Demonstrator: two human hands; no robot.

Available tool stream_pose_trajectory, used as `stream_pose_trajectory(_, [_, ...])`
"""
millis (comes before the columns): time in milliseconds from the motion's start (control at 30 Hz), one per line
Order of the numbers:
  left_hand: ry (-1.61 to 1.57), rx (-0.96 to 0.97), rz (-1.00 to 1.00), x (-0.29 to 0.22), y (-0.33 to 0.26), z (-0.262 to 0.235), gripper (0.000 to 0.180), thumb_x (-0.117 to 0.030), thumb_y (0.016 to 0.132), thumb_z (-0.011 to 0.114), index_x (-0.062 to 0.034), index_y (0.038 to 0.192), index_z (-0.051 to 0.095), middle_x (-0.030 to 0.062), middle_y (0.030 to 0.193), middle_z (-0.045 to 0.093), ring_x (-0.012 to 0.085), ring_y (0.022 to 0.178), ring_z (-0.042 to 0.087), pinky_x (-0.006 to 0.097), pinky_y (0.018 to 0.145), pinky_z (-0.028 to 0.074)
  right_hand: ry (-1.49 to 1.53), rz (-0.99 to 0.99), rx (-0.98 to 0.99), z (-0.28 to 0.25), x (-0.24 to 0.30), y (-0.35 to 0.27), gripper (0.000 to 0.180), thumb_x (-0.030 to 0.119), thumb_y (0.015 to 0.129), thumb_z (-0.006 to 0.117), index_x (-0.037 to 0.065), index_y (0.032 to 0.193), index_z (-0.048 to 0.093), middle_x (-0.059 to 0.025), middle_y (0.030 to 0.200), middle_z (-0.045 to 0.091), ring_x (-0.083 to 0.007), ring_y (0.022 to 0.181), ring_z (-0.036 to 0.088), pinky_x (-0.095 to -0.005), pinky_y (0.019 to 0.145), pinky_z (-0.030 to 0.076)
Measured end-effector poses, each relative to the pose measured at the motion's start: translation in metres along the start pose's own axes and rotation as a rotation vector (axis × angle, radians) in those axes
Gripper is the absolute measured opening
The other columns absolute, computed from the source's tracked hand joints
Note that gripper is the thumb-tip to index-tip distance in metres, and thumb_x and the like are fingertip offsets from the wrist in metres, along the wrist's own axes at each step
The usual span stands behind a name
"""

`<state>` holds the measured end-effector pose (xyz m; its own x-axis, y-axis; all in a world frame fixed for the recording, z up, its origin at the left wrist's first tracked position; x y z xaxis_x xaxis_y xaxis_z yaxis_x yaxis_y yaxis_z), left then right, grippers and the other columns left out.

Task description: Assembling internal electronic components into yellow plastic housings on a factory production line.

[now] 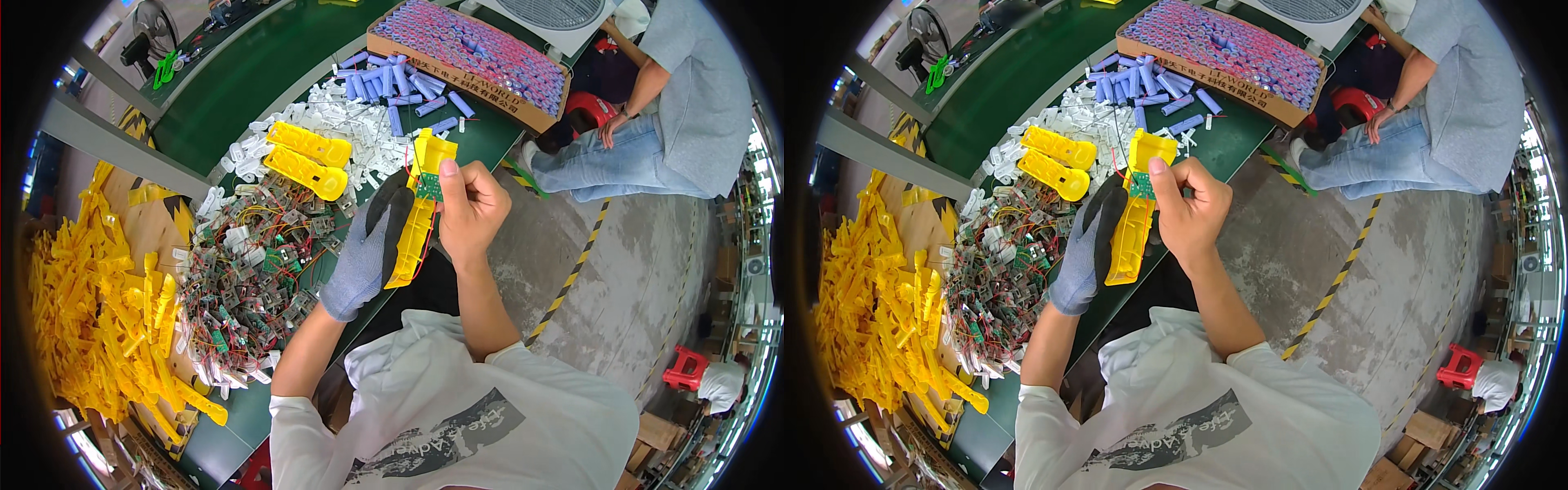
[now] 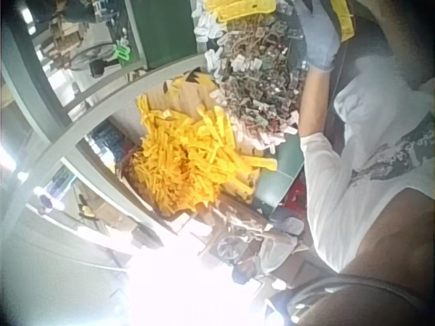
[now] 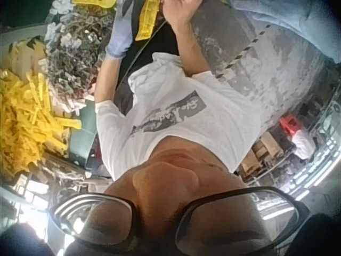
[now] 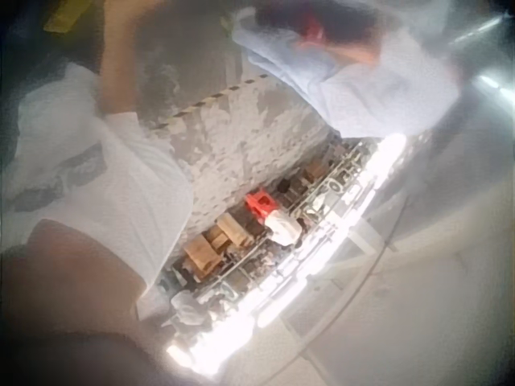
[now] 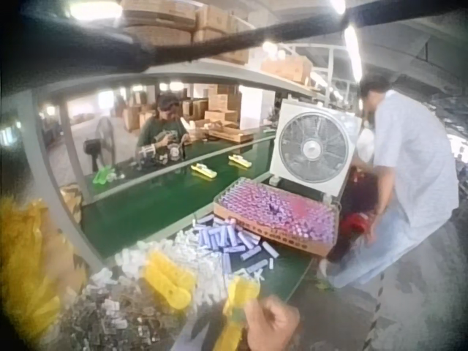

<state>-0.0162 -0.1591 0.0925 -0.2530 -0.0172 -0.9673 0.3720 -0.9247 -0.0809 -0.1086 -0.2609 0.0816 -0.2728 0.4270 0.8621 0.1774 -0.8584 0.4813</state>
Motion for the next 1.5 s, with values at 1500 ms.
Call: stream_pose_trajectory(1500, [0.713, -0.171, 0.525, -0.036, -0.009, -0.002, 0.019, -0.01, 0.089, 0.051, 0.0062, 0.099, 0.054, 0.0256, 0.081, 0.054, 0.0369, 0.068, 0.057, 0.042, 0.057, 0.042, 0.044, 0.145, 0.264, 0.016, 0.019, -0.017, 0.031, 0.023, 0.101, 0.041, 0.003, 0.078, 0.043, -0.0003, 0.065, 0.039, -0.007, 0.06, 0.032, -0.0257, 0.052, 0.029])
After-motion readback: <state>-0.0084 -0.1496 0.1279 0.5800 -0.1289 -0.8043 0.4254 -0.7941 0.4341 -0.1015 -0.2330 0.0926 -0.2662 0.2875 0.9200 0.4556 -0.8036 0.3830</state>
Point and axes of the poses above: each hand's wrist, its own y-axis towards the middle knuckle, its own z-axis out of the palm, x = y × z, the point moved 2 cm from there along y, towards the middle knuckle
